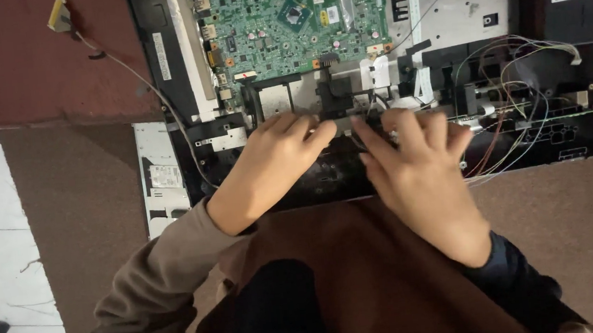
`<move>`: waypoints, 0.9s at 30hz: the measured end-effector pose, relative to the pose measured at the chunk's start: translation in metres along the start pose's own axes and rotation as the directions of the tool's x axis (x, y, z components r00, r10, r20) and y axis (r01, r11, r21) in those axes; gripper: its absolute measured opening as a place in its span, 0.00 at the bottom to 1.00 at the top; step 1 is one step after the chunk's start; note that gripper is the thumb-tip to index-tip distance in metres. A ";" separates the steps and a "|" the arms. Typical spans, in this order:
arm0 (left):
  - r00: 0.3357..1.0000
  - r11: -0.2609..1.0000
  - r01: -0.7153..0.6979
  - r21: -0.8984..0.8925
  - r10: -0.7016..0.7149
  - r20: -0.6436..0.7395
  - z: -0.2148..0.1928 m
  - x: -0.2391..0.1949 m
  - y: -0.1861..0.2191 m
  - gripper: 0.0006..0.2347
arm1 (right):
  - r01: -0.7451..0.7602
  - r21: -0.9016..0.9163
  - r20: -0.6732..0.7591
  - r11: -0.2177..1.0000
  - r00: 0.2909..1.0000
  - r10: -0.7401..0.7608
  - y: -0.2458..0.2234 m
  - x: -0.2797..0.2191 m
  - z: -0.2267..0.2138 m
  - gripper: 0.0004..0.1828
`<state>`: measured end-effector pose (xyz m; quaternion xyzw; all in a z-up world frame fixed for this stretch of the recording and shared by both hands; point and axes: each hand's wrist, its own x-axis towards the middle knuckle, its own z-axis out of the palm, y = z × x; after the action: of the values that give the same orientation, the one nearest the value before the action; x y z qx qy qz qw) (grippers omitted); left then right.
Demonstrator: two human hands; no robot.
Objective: The person works on the internal components of a disassembled electronic device, likely a television, using a screwdriver to tighten screws on the circuit board and chassis. They also handle a hard drive, placing it into a designated slot within the device.
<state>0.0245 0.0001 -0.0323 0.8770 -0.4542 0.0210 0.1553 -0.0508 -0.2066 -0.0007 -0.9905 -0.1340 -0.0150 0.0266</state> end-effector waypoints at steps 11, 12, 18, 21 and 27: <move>1.000 0.989 0.000 -0.150 0.001 0.006 -0.017 -0.027 -0.021 0.11 | 0.082 -0.328 0.007 0.941 0.996 -0.085 -0.012 0.001 0.001 0.26; 1.000 0.997 0.005 -0.074 -0.004 0.019 -0.021 -0.029 -0.023 0.12 | 0.080 -0.341 0.004 0.937 0.996 -0.084 -0.011 0.000 0.003 0.26; 0.999 1.000 -0.004 -0.006 0.003 -0.035 -0.011 -0.036 -0.025 0.10 | 0.129 -0.394 0.084 0.910 0.991 -0.104 -0.017 0.001 -0.008 0.30; 0.987 0.996 -0.008 0.085 0.021 -0.159 -0.009 -0.032 -0.023 0.07 | 0.120 -0.148 0.089 0.982 0.990 -0.107 -0.008 -0.001 -0.002 0.27; 0.967 0.993 0.050 0.102 -0.023 -0.253 -0.008 -0.032 -0.016 0.08 | 0.101 0.154 0.159 0.983 0.979 -0.125 -0.005 0.013 -0.019 0.23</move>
<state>0.0197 0.0370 -0.0342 0.8826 -0.4129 0.1534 0.1643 -0.0399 -0.1995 0.0187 -0.9745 -0.1926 0.0765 0.0862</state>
